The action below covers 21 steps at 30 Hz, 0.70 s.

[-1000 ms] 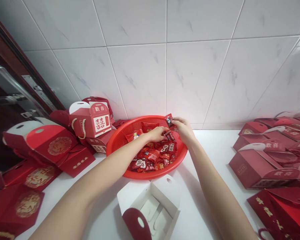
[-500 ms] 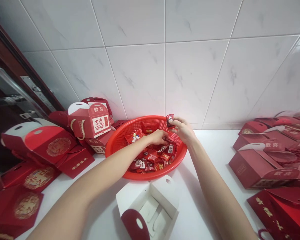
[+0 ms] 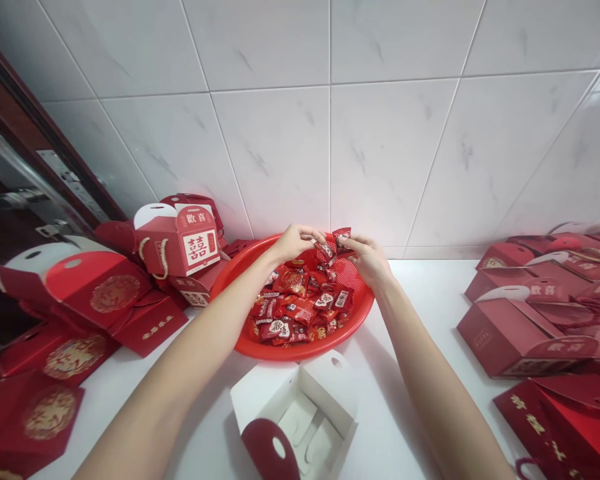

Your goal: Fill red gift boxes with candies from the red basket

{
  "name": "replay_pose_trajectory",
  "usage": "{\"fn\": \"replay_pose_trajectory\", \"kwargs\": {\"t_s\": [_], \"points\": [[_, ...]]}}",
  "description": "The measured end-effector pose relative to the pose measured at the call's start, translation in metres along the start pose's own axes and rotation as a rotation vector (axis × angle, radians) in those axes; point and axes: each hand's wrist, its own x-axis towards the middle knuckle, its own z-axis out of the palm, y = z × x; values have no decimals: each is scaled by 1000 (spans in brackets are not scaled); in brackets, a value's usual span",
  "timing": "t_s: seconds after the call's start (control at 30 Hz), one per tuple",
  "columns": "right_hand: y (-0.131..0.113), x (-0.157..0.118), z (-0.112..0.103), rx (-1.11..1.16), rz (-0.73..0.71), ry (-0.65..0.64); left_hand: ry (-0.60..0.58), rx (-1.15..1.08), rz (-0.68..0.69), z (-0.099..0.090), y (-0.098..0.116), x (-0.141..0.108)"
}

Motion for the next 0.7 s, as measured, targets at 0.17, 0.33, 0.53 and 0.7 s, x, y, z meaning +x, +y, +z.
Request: {"fn": "replay_pose_trajectory", "kwargs": {"t_s": [0.17,0.33,0.53,0.7], "points": [[-1,-3,1,26,61,-37,31,-77,13,4,4,-2],[-1,-3,1,61,64,-33,55,-224,-56,6,7,-3],[2,1,-1,93,31,-19,49,-361,-127,8,13,-5],[4,0,-2,29,20,-44,1,-303,-88,12,11,-6]]}}
